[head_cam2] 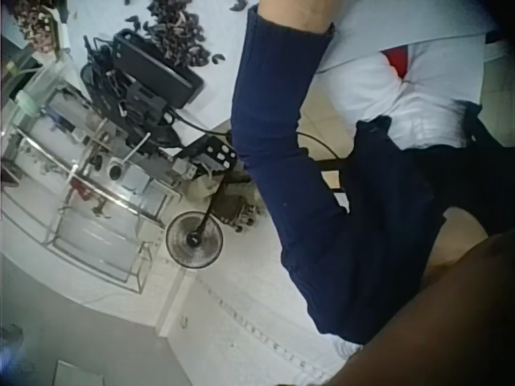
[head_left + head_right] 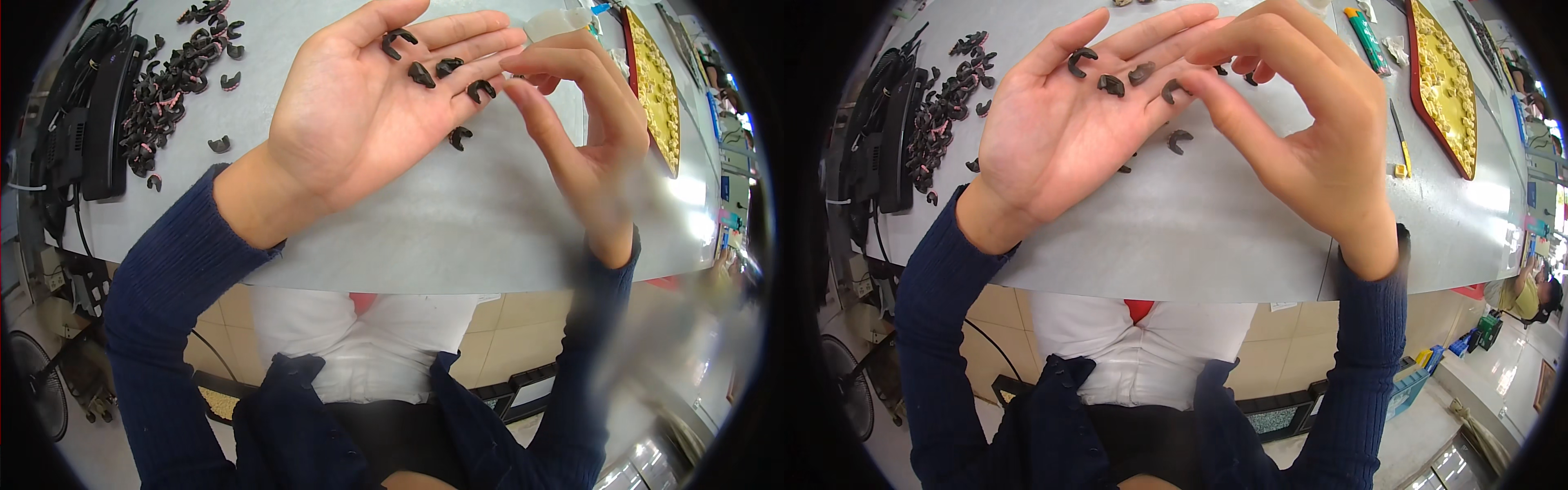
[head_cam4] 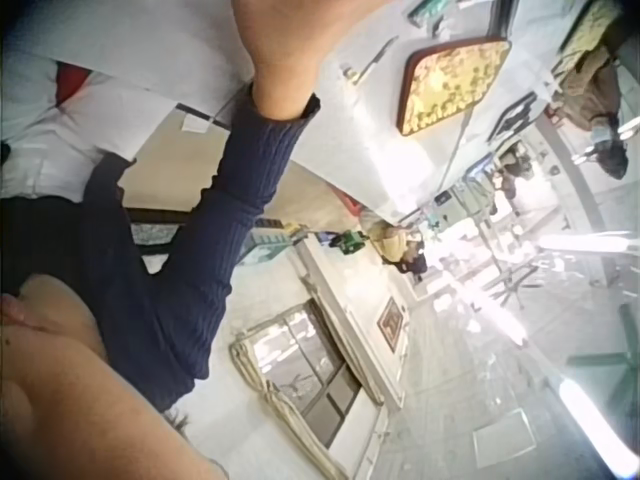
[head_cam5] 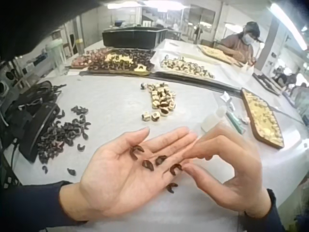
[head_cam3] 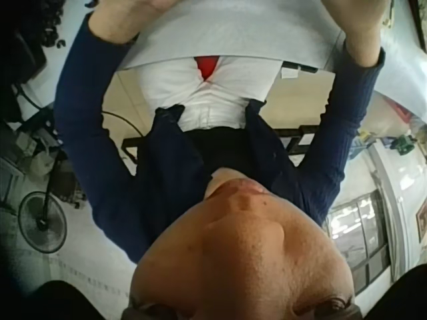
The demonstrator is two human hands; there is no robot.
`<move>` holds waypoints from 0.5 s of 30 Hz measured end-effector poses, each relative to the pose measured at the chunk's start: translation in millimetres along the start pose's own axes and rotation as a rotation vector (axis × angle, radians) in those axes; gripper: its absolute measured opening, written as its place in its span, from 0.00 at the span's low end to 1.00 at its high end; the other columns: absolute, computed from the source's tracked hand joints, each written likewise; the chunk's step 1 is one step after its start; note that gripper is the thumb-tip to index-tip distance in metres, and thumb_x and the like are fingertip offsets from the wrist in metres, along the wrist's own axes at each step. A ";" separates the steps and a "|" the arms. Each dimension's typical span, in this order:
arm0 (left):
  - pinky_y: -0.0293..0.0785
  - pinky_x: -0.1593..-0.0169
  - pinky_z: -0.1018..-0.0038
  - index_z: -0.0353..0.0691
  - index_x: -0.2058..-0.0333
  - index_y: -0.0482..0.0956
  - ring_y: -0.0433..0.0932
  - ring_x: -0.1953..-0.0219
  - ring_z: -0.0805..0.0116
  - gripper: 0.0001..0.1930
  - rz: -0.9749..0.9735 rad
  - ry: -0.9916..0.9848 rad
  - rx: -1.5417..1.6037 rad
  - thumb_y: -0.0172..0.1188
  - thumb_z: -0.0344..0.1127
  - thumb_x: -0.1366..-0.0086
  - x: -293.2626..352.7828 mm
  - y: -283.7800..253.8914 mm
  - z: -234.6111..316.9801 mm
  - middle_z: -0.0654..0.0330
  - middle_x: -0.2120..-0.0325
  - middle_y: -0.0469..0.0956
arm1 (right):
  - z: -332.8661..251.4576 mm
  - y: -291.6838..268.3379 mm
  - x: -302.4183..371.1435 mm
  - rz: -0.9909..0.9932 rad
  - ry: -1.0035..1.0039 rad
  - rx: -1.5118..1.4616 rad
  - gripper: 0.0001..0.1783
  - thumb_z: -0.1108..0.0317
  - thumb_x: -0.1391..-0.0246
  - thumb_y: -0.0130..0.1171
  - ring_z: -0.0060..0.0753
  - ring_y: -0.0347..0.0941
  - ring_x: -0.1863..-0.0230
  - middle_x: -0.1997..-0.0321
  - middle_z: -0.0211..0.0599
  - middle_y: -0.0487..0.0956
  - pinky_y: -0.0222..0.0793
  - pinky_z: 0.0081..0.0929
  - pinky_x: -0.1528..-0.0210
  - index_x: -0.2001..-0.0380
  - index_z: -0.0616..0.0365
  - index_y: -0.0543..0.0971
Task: The person applies glue from a bottle onto small curved pieces, joins them to miniature white pieces to assemble toy components, and sorts more pieces on the table.
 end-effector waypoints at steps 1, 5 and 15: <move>0.45 0.25 0.62 0.24 0.30 0.42 0.48 0.26 0.57 0.33 -0.006 0.002 -0.006 0.29 0.45 0.24 -0.2 0.9 0.6 0.44 0.29 0.48 | -1.9 -0.1 -1.5 0.001 0.001 0.000 0.12 0.81 0.50 0.65 0.28 0.70 0.64 0.63 0.37 0.79 0.66 0.23 0.60 0.61 0.66 0.80; 0.45 0.25 0.61 0.24 0.30 0.41 0.47 0.26 0.57 0.34 -0.036 0.010 -0.073 0.29 0.46 0.24 0.2 4.2 2.6 0.44 0.28 0.47 | -8.9 8.6 -4.0 -0.044 -0.036 0.031 0.15 0.79 0.55 0.69 0.31 0.70 0.65 0.63 0.37 0.78 0.65 0.24 0.63 0.61 0.64 0.81; 0.45 0.25 0.62 0.22 0.31 0.46 0.47 0.26 0.57 0.33 0.021 0.032 -0.090 0.33 0.44 0.24 -2.2 -8.2 5.0 0.42 0.29 0.48 | -0.6 6.9 -0.1 -0.072 0.050 0.033 0.14 0.78 0.57 0.69 0.30 0.67 0.67 0.65 0.35 0.76 0.64 0.23 0.64 0.64 0.63 0.80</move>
Point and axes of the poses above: each hand's wrist, its own x-axis away from the middle knuckle, its own y-axis out of the palm, z = x × y, the point moved 10 cm from there along -x, towards the middle knuckle
